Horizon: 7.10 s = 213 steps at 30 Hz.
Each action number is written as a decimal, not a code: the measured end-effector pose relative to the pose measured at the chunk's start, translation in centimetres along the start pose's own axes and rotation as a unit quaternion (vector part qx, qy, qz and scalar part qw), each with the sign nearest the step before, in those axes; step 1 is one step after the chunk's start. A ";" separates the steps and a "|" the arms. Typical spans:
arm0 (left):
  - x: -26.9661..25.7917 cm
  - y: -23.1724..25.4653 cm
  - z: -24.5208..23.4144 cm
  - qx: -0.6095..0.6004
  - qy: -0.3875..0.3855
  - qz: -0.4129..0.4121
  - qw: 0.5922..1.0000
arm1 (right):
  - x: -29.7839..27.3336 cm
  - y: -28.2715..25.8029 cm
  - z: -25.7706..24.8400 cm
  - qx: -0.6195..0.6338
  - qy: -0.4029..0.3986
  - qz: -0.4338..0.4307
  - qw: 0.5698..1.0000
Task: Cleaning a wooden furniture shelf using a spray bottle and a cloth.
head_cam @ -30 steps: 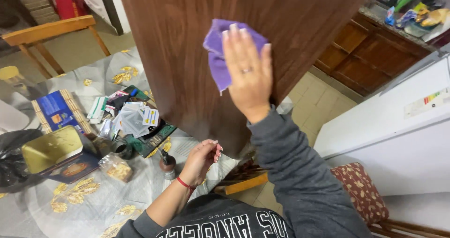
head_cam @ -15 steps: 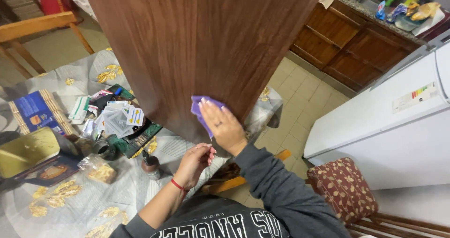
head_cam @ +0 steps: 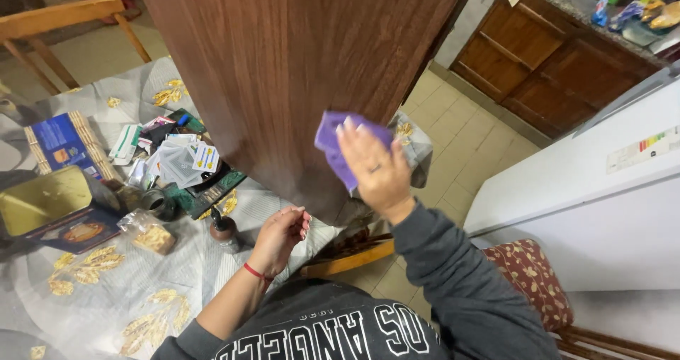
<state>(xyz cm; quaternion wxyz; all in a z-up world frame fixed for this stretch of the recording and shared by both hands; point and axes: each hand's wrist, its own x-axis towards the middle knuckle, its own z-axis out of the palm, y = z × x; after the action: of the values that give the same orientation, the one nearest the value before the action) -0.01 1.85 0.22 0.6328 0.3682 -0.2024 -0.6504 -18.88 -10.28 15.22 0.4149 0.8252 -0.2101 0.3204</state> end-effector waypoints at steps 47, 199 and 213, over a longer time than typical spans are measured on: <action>2.8 -4.4 -0.1 -0.026 0.061 -0.001 0.998 | 11.3 5.8 -3.2 0.345 0.247 0.192 0.885; -0.7 7.2 -19.7 -0.069 0.101 0.108 0.987 | -2.9 -28.4 28.8 0.013 -0.345 -0.291 0.892; 3.8 4.6 -24.2 -0.114 0.135 0.038 0.983 | 0.3 -27.6 26.6 -0.015 -0.367 -0.328 0.870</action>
<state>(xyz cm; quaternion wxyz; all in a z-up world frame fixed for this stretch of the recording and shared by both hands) 21.13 2.55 -12.88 0.7166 0.3697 -0.0534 -0.5890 7.64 -16.42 -11.75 0.4012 0.8986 -0.0697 -0.1632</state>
